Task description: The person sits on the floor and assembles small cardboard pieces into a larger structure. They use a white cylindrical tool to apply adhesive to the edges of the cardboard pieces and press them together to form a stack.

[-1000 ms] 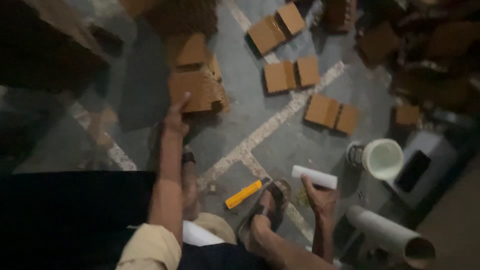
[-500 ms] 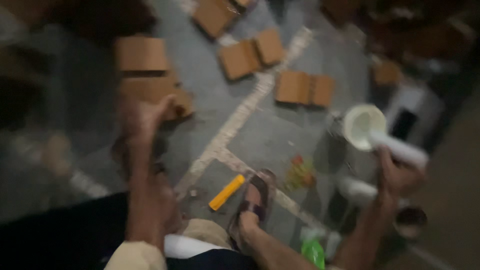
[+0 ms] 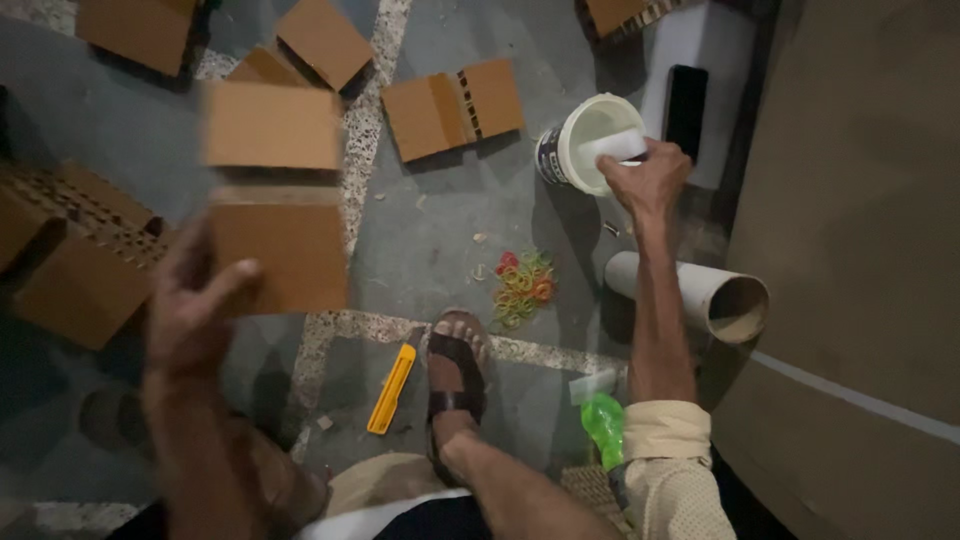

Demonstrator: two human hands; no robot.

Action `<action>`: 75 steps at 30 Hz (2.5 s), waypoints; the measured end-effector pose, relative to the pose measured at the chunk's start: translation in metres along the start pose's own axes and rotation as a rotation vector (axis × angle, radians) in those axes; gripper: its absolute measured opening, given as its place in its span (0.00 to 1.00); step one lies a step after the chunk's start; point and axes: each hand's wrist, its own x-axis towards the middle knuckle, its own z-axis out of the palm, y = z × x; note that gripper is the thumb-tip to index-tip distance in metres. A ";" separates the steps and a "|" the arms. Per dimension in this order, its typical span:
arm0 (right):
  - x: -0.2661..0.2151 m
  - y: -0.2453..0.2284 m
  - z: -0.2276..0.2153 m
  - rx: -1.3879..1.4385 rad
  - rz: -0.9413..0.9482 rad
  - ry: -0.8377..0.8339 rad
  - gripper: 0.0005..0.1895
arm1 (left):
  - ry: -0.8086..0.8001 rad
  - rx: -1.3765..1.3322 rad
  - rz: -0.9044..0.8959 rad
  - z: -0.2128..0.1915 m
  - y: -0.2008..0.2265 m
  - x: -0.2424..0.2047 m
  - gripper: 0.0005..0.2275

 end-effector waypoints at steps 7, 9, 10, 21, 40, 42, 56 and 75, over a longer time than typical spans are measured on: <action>0.002 -0.003 -0.041 0.292 0.160 0.092 0.17 | -0.034 -0.243 -0.029 0.039 -0.064 0.034 0.22; 0.003 -0.009 -0.054 0.340 0.277 0.149 0.16 | -0.064 -0.473 -0.100 0.048 -0.090 0.040 0.20; 0.003 -0.014 -0.056 0.329 0.369 0.165 0.15 | -0.098 -0.593 -0.128 0.054 -0.101 0.045 0.19; -0.032 -0.026 -0.029 0.642 0.633 -0.096 0.11 | -0.303 -0.862 -0.390 0.089 -0.148 0.046 0.24; -0.124 -0.134 0.033 0.050 -0.423 0.312 0.19 | -0.532 -0.394 -0.286 0.107 -0.098 0.040 0.24; -0.117 -0.148 0.039 0.730 -0.034 0.190 0.24 | -0.536 -0.388 -0.307 0.104 -0.104 0.036 0.22; -0.141 -0.166 -0.008 0.130 0.120 -0.252 0.12 | -0.455 -0.374 -0.157 0.085 -0.092 0.055 0.21; -0.138 -0.218 -0.022 0.278 -0.116 0.004 0.12 | -0.284 -0.293 -0.323 0.125 -0.087 0.039 0.27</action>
